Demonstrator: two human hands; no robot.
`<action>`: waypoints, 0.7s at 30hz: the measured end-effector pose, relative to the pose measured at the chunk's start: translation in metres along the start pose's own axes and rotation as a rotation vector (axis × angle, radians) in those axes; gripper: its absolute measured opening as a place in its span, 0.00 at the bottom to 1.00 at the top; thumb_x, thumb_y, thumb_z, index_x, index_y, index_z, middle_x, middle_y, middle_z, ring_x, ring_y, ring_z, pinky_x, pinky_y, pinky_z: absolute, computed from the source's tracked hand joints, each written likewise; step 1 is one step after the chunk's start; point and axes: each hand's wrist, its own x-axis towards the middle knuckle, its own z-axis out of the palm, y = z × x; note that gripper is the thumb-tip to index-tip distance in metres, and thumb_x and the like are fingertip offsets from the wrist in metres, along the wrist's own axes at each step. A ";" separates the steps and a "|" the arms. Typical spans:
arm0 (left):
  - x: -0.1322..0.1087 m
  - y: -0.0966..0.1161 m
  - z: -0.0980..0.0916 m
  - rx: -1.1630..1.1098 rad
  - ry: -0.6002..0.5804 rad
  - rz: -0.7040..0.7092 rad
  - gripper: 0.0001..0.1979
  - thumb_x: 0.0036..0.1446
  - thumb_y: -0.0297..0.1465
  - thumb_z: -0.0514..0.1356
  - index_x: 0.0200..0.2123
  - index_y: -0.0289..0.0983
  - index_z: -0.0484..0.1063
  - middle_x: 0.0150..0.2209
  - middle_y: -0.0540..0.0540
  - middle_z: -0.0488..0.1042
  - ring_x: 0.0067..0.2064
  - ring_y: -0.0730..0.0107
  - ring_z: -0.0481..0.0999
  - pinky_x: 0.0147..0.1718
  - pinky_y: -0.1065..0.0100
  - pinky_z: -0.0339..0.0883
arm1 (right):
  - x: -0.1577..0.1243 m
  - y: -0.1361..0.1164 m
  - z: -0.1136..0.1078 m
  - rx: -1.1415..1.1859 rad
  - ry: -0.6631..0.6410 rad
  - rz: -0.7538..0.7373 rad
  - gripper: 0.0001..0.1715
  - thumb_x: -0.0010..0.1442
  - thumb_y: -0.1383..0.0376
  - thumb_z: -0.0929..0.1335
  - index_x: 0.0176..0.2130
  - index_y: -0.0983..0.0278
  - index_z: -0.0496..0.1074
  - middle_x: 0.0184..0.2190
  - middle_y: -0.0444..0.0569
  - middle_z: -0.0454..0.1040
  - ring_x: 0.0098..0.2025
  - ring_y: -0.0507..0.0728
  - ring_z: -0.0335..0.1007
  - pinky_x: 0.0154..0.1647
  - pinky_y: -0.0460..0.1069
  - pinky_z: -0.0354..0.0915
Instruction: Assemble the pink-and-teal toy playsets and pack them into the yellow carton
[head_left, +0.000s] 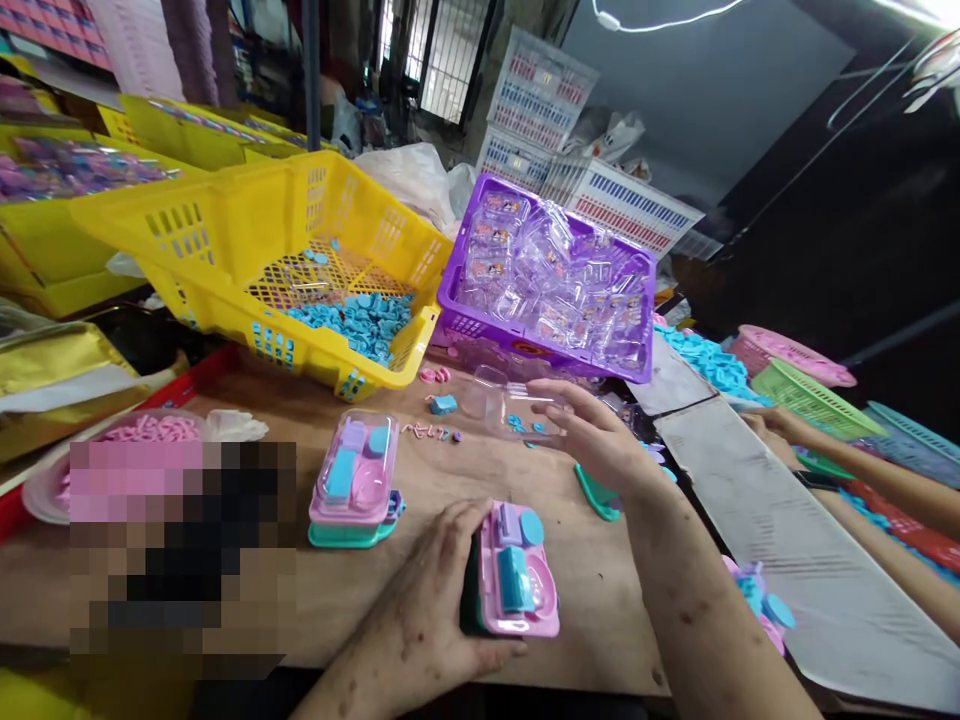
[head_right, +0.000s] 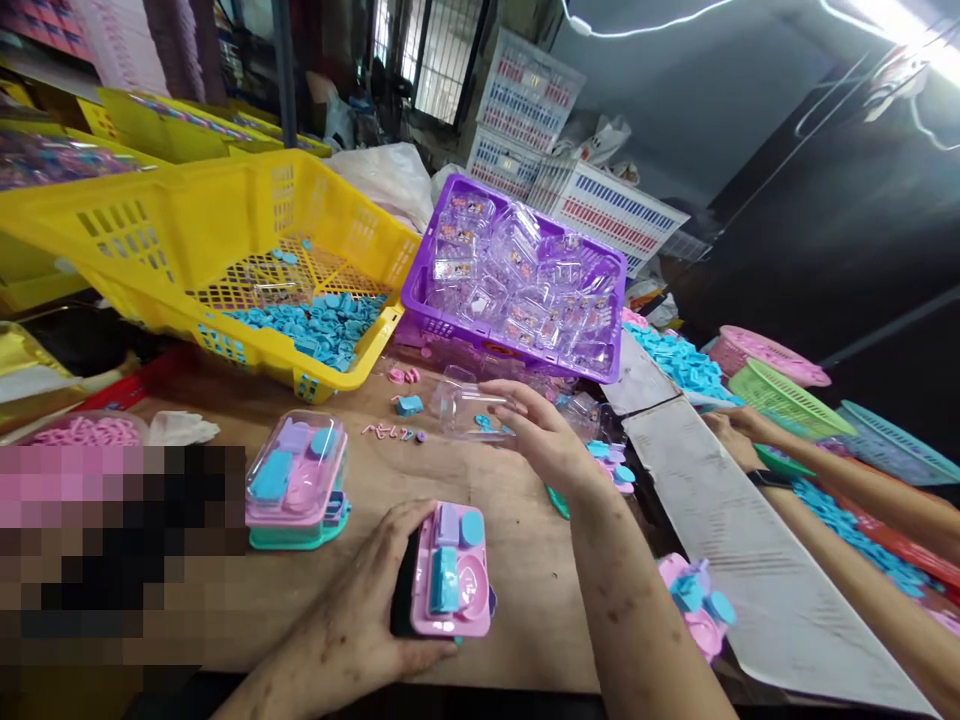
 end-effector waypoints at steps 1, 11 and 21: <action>0.000 0.001 -0.001 0.005 -0.003 -0.002 0.67 0.52 0.36 0.85 0.80 0.60 0.42 0.79 0.39 0.62 0.80 0.36 0.64 0.78 0.29 0.64 | -0.012 -0.005 -0.003 0.106 -0.003 0.032 0.23 0.70 0.49 0.74 0.58 0.55 0.75 0.56 0.52 0.81 0.57 0.64 0.81 0.54 0.64 0.84; 0.001 0.003 0.003 0.037 0.052 -0.045 0.68 0.50 0.42 0.85 0.81 0.46 0.44 0.79 0.28 0.60 0.81 0.30 0.62 0.78 0.28 0.61 | -0.076 -0.039 0.012 -0.348 -0.263 -0.104 0.24 0.74 0.43 0.74 0.58 0.55 0.79 0.64 0.57 0.77 0.63 0.67 0.80 0.49 0.57 0.84; 0.007 0.005 0.001 0.072 0.037 0.027 0.69 0.48 0.47 0.86 0.81 0.45 0.47 0.79 0.30 0.60 0.81 0.32 0.61 0.78 0.29 0.60 | -0.089 -0.044 0.053 -0.805 -0.206 -0.292 0.34 0.79 0.55 0.66 0.78 0.55 0.67 0.76 0.55 0.72 0.77 0.69 0.69 0.77 0.73 0.68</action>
